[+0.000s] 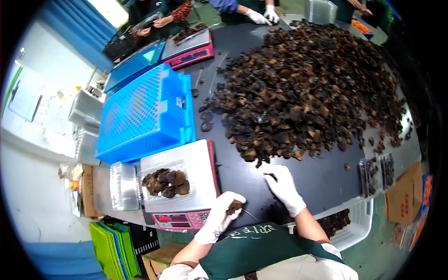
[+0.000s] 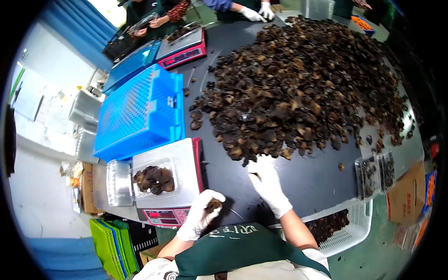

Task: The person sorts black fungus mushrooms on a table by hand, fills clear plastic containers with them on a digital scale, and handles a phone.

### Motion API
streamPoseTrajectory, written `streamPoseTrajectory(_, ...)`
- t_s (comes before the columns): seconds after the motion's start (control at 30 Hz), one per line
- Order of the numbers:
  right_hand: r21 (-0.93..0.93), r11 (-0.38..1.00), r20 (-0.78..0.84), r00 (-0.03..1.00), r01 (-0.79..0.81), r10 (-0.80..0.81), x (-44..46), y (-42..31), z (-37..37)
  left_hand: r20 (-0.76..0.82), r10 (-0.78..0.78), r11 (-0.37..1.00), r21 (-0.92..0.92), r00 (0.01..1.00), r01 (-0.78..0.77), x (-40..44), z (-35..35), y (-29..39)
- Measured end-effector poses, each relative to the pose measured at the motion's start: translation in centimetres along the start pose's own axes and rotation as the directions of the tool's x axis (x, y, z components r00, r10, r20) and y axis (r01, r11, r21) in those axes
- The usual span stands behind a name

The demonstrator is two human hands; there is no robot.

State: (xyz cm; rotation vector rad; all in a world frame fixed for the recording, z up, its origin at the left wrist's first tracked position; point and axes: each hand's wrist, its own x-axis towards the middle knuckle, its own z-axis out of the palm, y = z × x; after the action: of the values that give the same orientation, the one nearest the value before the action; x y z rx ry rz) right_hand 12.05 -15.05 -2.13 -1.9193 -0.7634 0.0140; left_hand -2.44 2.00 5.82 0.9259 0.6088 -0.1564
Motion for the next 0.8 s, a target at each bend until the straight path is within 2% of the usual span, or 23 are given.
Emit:
streamPoseTrajectory(0.03,-0.087,0.996,-0.015,1.000,-0.028,0.027,-0.1,0.7,-0.2,-0.144,0.160,0.983,0.116,0.976,-0.144,-1.4,0.5,2.1)
streamPoseTrajectory(0.07,-0.135,0.988,0.106,0.990,-0.080,0.095,-0.4,1.5,-0.4,-0.284,0.335,0.921,0.301,0.898,-0.248,-2.2,0.1,3.9)
streamPoseTrajectory(0.1,-0.194,0.973,0.222,0.961,-0.124,0.167,-0.7,1.8,-0.3,-0.388,0.588,0.789,0.470,0.710,-0.396,-2.2,-1.4,4.5)
streamPoseTrajectory(0.13,-0.219,0.974,0.247,0.961,-0.067,0.121,-1.0,1.6,0.2,-0.250,0.848,0.467,0.769,0.467,-0.437,-2.1,-2.9,6.0)
streamPoseTrajectory(0.17,-0.244,0.970,0.272,0.959,-0.010,0.079,-1.5,1.3,0.5,-0.371,0.816,0.561,0.694,0.444,-0.451,-2.3,-4.4,6.8)
streamPoseTrajectory(0.2,-0.288,0.955,0.322,0.946,0.066,0.032,-2.3,1.1,1.0,-0.264,0.914,0.376,0.836,0.309,-0.400,-2.1,-6.4,7.5)
streamPoseTrajectory(0.23,-0.330,0.935,0.416,0.909,0.129,0.022,-2.8,0.2,1.2,-0.219,0.928,0.312,0.898,0.300,-0.309,-2.1,-7.7,8.0)
streamPoseTrajectory(0.3,-0.375,0.899,0.506,0.863,0.227,-0.007,-4.2,-0.9,1.1,-0.033,0.977,0.056,0.993,0.212,-0.106,-1.6,-10.9,7.4)
streamPoseTrajectory(0.37,-0.375,0.888,0.552,0.833,0.266,-0.016,-5.8,-1.2,-0.1,-0.008,0.984,0.048,0.975,0.179,-0.218,-1.5,-8.9,7.2)
streamPoseTrajectory(0.4,-0.358,0.904,0.559,0.829,0.234,0.007,-6.6,-1.3,-1.0,0.124,0.973,-0.099,0.986,0.193,-0.133,-1.4,-7.5,7.2)
streamPoseTrajectory(0.43,-0.369,0.893,0.560,0.829,0.257,-0.007,-7.2,-1.3,-2.1,0.172,0.965,-0.137,0.974,0.197,-0.178,-1.1,-5.7,6.6)
streamPoseTrajectory(0.47,-0.424,0.861,0.572,0.820,0.281,0.014,-7.9,-1.3,-3.1,0.215,0.929,-0.155,0.965,0.300,-0.212,-1.1,-3.8,6.2)
streamPoseTrajectory(0.5,-0.441,0.845,0.574,0.819,0.303,0.006,-9.2,-0.8,-4.4,0.271,0.908,-0.188,0.946,0.321,-0.265,-0.4,-2.2,5.1)
streamPoseTrajectory(0.53,-0.481,0.824,0.640,0.762,0.299,0.097,-10.2,-0.5,-6.0,0.269,0.836,-0.123,0.941,0.478,-0.314,-0.3,-0.3,4.5)
streamPoseTrajectory(0.57,-0.498,0.808,0.689,0.709,0.316,0.148,-11.2,0.2,-7.6,0.311,0.780,-0.036,0.888,0.543,-0.458,0.7,0.8,3.7)
streamPoseTrajectory(0.6,-0.587,0.739,0.768,0.516,0.332,0.379,-12.1,1.1,-9.3,0.368,0.668,-0.020,0.877,0.646,-0.479,1.7,1.5,2.7)
streamPoseTrajectory(0.63,-0.663,0.717,0.738,0.349,0.215,0.577,-12.4,1.0,-10.9,0.493,0.713,-0.164,0.808,0.498,-0.565,3.5,1.0,0.2)
streamPoseTrajectory(0.67,-0.639,0.731,0.769,0.220,0.239,0.600,-12.6,1.8,-12.7,0.503,0.565,-0.082,0.823,0.654,-0.562,4.8,0.7,-1.5)
streamPoseTrajectory(0.7,-0.668,0.727,0.740,0.253,0.161,0.624,-13.6,3.2,-14.0,0.533,0.560,-0.183,0.826,0.635,-0.533,6.0,0.5,-3.9)
streamPoseTrajectory(0.77,-0.744,0.666,0.638,0.354,0.052,0.684,-12.2,2.3,-15.0,0.484,0.397,-0.267,0.874,0.779,-0.407,7.2,1.4,-6.2)
streamPoseTrajectory(0.8,-0.745,0.667,0.602,0.418,-0.013,0.681,-11.2,1.5,-15.2,0.486,0.316,-0.235,0.872,0.814,-0.429,8.0,1.4,-8.3)
